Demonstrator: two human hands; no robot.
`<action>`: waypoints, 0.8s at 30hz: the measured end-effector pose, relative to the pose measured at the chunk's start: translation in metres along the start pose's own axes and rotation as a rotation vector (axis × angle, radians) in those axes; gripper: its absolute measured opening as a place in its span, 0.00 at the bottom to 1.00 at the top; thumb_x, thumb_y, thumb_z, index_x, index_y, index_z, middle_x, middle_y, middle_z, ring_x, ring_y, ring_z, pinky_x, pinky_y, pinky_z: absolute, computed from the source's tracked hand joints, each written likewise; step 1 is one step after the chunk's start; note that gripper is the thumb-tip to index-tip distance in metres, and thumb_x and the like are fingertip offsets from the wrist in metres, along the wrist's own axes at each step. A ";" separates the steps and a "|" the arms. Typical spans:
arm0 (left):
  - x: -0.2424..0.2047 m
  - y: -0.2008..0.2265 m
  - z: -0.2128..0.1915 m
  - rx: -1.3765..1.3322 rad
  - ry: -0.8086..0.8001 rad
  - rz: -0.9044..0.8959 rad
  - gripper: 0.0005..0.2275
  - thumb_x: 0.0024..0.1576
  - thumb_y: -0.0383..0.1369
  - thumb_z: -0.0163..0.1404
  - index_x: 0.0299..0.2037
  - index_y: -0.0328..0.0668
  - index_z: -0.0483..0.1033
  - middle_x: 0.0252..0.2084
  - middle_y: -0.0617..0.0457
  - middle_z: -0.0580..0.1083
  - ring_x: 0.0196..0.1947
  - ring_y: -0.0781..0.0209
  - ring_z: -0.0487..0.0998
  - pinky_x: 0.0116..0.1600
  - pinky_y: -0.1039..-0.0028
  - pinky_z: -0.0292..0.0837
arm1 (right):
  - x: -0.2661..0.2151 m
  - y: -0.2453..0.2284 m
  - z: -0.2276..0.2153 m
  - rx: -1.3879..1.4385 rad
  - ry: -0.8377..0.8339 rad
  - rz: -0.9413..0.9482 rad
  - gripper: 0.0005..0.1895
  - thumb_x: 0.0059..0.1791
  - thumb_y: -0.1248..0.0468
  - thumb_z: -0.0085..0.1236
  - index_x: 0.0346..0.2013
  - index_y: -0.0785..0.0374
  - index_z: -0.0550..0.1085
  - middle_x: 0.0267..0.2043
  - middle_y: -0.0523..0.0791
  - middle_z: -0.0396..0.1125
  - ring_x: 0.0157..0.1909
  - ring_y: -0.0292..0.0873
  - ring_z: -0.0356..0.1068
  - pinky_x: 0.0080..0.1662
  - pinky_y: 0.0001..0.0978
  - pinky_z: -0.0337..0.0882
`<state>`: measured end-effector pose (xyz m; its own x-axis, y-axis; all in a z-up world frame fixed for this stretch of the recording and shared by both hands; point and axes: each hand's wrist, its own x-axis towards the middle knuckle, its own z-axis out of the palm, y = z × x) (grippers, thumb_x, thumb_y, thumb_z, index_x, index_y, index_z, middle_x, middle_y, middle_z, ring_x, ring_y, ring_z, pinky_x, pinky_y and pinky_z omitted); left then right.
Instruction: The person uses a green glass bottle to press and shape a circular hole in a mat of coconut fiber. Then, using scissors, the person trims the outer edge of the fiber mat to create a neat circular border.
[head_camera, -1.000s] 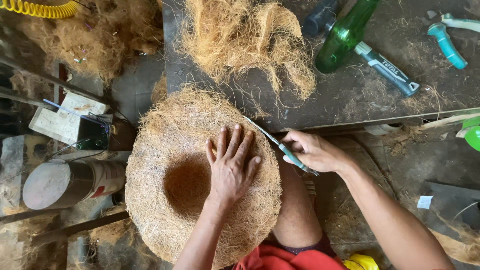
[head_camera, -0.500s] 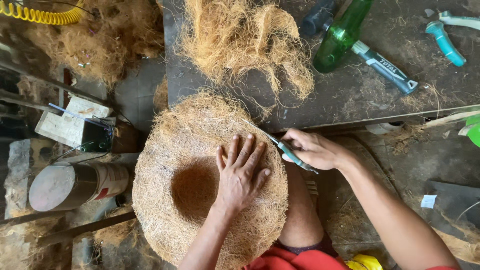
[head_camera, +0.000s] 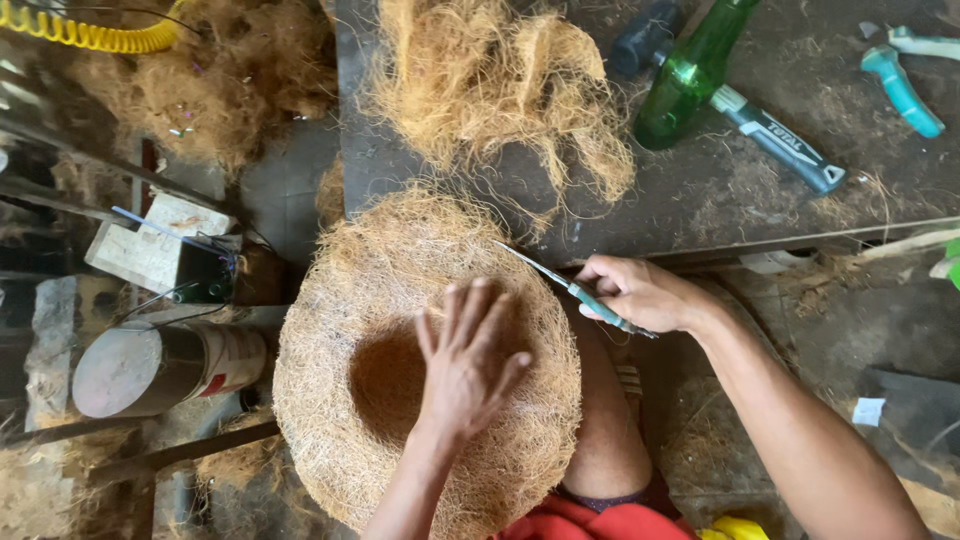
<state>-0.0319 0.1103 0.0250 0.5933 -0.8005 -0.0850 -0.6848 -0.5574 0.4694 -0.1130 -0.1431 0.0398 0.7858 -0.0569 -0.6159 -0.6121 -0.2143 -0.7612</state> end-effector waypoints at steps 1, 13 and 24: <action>-0.009 -0.013 -0.001 0.001 0.006 -0.007 0.30 0.59 0.56 0.41 0.70 0.56 0.59 0.75 0.49 0.49 0.74 0.41 0.39 0.67 0.33 0.28 | 0.003 0.005 -0.001 -0.006 -0.006 -0.004 0.18 0.49 0.67 0.55 0.52 0.71 0.71 0.26 0.53 0.69 0.27 0.46 0.68 0.30 0.35 0.73; -0.080 -0.127 -0.045 0.039 0.301 -0.730 0.49 0.42 0.60 0.55 0.74 0.55 0.47 0.76 0.37 0.40 0.67 0.27 0.56 0.55 0.29 0.63 | -0.001 0.009 0.005 0.023 0.026 -0.009 0.19 0.45 0.68 0.55 0.49 0.75 0.72 0.24 0.56 0.68 0.27 0.51 0.69 0.30 0.42 0.74; -0.036 -0.145 -0.066 0.146 0.208 -0.631 0.42 0.47 0.55 0.55 0.73 0.59 0.53 0.77 0.45 0.43 0.72 0.37 0.50 0.63 0.32 0.54 | -0.007 0.026 0.020 0.003 0.041 -0.097 0.22 0.47 0.58 0.53 0.52 0.67 0.70 0.28 0.52 0.69 0.30 0.50 0.69 0.36 0.45 0.71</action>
<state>0.0742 0.2349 0.0179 0.9570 -0.2614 -0.1261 -0.2223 -0.9396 0.2602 -0.1358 -0.1290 0.0205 0.8443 -0.0757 -0.5305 -0.5332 -0.2176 -0.8175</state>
